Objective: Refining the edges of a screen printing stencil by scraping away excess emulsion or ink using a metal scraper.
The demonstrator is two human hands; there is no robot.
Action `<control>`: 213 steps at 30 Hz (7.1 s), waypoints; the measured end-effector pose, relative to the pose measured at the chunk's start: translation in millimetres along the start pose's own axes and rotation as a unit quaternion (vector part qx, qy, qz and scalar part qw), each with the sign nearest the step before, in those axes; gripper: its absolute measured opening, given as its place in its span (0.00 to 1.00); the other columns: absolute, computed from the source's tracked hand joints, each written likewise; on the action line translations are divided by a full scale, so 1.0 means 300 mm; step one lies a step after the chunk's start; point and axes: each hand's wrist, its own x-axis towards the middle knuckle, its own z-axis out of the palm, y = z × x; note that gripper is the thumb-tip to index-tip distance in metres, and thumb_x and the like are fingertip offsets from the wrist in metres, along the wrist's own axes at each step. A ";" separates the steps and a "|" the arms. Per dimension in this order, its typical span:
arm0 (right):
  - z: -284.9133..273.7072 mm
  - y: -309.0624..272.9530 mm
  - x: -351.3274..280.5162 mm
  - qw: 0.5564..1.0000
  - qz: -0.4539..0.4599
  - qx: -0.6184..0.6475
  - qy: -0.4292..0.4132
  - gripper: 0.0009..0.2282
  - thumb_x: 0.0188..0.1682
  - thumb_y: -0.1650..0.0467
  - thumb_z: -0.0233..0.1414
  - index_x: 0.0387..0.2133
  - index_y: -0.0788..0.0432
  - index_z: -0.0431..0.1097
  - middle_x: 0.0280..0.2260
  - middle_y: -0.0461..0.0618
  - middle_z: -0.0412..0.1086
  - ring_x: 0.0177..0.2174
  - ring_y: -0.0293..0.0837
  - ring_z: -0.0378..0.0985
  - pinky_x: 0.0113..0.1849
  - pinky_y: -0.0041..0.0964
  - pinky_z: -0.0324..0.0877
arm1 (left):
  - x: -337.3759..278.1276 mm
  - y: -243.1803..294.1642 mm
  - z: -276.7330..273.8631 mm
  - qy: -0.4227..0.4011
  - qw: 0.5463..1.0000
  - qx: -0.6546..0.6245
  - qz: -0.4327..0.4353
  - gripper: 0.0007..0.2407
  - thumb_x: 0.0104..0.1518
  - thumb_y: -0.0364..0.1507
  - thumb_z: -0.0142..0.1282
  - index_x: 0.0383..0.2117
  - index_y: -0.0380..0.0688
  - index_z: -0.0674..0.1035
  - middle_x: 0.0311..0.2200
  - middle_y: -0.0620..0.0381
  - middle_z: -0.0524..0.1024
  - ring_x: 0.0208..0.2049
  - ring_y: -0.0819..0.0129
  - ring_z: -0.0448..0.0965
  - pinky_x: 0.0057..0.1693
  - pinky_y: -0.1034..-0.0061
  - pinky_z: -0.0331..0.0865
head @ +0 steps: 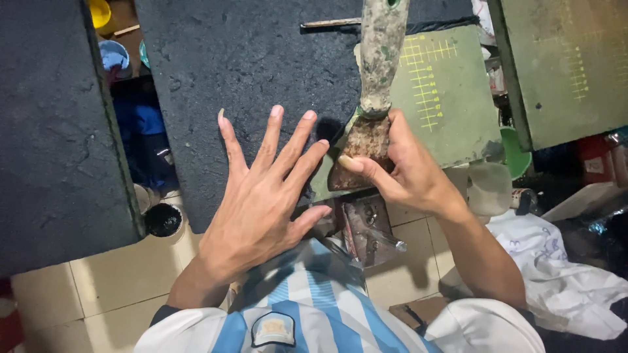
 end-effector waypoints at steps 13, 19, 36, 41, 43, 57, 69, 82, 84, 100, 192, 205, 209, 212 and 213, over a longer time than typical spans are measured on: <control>-0.006 0.057 -0.025 0.957 -0.017 0.278 0.085 0.21 0.55 0.70 0.53 0.56 0.62 0.49 0.39 0.50 0.66 0.39 0.41 0.72 0.40 0.34 0.79 | 0.013 0.054 0.025 0.168 0.979 -0.086 0.075 0.04 0.64 0.30 0.63 0.36 0.45 0.82 0.37 0.56 0.78 0.45 0.56 0.77 0.65 0.21 0.46; -0.018 0.122 -0.028 0.939 -0.063 0.310 0.135 0.18 0.58 0.68 0.51 0.55 0.63 0.52 0.38 0.51 0.67 0.36 0.43 0.75 0.40 0.38 0.81 | 0.021 0.072 0.052 0.236 0.966 -0.053 0.090 0.06 0.64 0.20 0.58 0.29 0.45 0.81 0.28 0.62 0.72 0.36 0.60 0.74 0.62 0.39 0.61; 0.005 0.134 0.014 0.857 -0.215 0.422 0.202 0.09 0.58 0.66 0.47 0.40 0.56 0.55 0.18 0.49 0.58 0.20 0.38 0.52 0.26 0.31 0.50 | 0.044 0.091 0.136 0.232 0.968 0.038 0.084 0.14 0.67 0.26 0.32 0.25 0.42 0.72 0.26 0.57 0.60 0.31 0.59 0.65 0.54 0.48 0.62; 0.017 0.140 -0.028 0.863 -0.203 0.398 0.237 0.10 0.59 0.66 0.50 0.48 0.53 0.58 0.24 0.47 0.56 0.26 0.39 0.53 0.32 0.35 0.54 | 0.045 0.145 0.097 0.176 0.977 -0.048 0.111 0.03 0.56 0.29 0.48 0.27 0.49 0.74 0.31 0.59 0.72 0.36 0.63 0.70 0.55 0.53 0.57; 0.024 0.171 -0.035 0.854 -0.222 0.399 0.248 0.12 0.60 0.68 0.49 0.55 0.50 0.61 0.27 0.47 0.60 0.28 0.39 0.55 0.35 0.36 0.59 | 0.059 0.164 0.103 0.178 0.974 -0.065 0.123 0.06 0.60 0.33 0.54 0.27 0.48 0.75 0.30 0.59 0.72 0.35 0.62 0.69 0.54 0.53 0.58; 0.030 0.165 -0.060 0.828 -0.274 0.362 0.329 0.03 0.59 0.70 0.52 0.42 0.56 0.68 0.37 0.59 0.74 0.36 0.54 0.78 0.43 0.50 0.78 | 0.068 0.156 0.134 0.165 0.950 -0.213 0.159 0.11 0.65 0.14 0.50 0.48 0.38 0.79 0.32 0.56 0.78 0.48 0.58 0.79 0.63 0.53 0.62; -0.075 0.173 -0.056 0.888 -0.377 0.214 0.155 0.09 0.54 0.70 0.53 0.46 0.59 0.71 0.44 0.62 0.75 0.44 0.56 0.83 0.50 0.49 0.84 | -0.008 0.032 0.021 0.172 0.963 -0.178 0.103 0.21 0.54 0.11 0.53 0.55 0.41 0.76 0.50 0.51 0.84 0.55 0.57 0.82 0.69 0.47 0.61; -0.126 -0.065 -0.001 0.937 -0.329 0.007 -0.114 0.08 0.52 0.72 0.51 0.40 0.63 0.77 0.49 0.55 0.76 0.55 0.57 0.78 0.54 0.51 0.71 | -0.009 -0.044 0.010 0.064 0.995 -0.072 0.028 0.11 0.66 0.27 0.51 0.53 0.43 0.75 0.63 0.47 0.70 0.68 0.49 0.64 0.70 0.45 0.51; -0.127 -0.070 0.004 0.945 -0.320 0.036 -0.063 0.13 0.55 0.69 0.45 0.37 0.66 0.76 0.46 0.61 0.76 0.51 0.60 0.81 0.53 0.55 0.77 | -0.008 -0.037 0.011 0.047 0.997 -0.052 0.018 0.14 0.69 0.35 0.47 0.57 0.47 0.73 0.63 0.49 0.69 0.68 0.47 0.63 0.70 0.44 0.50; -0.085 -0.016 0.036 0.922 -0.373 -0.106 -0.028 0.07 0.54 0.71 0.53 0.42 0.59 0.77 0.48 0.49 0.77 0.52 0.52 0.80 0.53 0.49 0.70 | 0.015 -0.020 0.000 0.061 0.989 -0.123 -0.058 0.15 0.62 0.29 0.50 0.53 0.35 0.73 0.61 0.42 0.68 0.66 0.46 0.65 0.71 0.46 0.51; -0.040 -0.040 0.056 0.927 -0.349 -0.135 0.008 0.05 0.51 0.78 0.54 0.37 0.67 0.77 0.42 0.59 0.78 0.44 0.54 0.84 0.49 0.47 0.79 | 0.014 -0.025 0.010 -0.004 1.000 -0.021 -0.020 0.19 0.64 0.29 0.42 0.60 0.34 0.69 0.67 0.37 0.61 0.69 0.39 0.57 0.72 0.43 0.51; -0.070 0.019 0.000 0.966 -0.259 -0.002 -0.014 0.18 0.60 0.65 0.39 0.47 0.67 0.72 0.50 0.62 0.74 0.52 0.57 0.80 0.59 0.53 0.74 | 0.012 -0.030 0.029 0.025 0.995 -0.083 -0.042 0.16 0.69 0.33 0.43 0.57 0.35 0.72 0.67 0.39 0.62 0.70 0.42 0.58 0.72 0.44 0.50; -0.055 -0.021 0.041 0.945 -0.318 -0.071 -0.002 0.07 0.51 0.76 0.54 0.39 0.69 0.76 0.45 0.59 0.76 0.46 0.53 0.82 0.54 0.51 0.77 | 0.009 -0.029 0.023 0.015 0.996 -0.083 -0.034 0.17 0.68 0.31 0.42 0.59 0.34 0.71 0.67 0.38 0.62 0.70 0.41 0.58 0.72 0.45 0.49; -0.055 -0.037 0.053 0.946 -0.314 -0.076 -0.002 0.06 0.50 0.77 0.55 0.39 0.69 0.75 0.44 0.60 0.77 0.45 0.54 0.83 0.52 0.50 0.79 | 0.015 -0.025 0.021 0.015 0.998 -0.043 -0.031 0.18 0.68 0.31 0.41 0.59 0.34 0.71 0.67 0.37 0.62 0.69 0.40 0.58 0.72 0.44 0.51; -0.051 -0.044 0.046 0.958 -0.282 -0.061 0.005 0.07 0.50 0.77 0.53 0.39 0.69 0.75 0.44 0.61 0.76 0.45 0.57 0.83 0.52 0.51 0.79 | 0.014 -0.020 0.021 0.008 1.000 -0.006 -0.025 0.18 0.68 0.32 0.41 0.60 0.35 0.71 0.67 0.37 0.62 0.69 0.40 0.58 0.72 0.44 0.52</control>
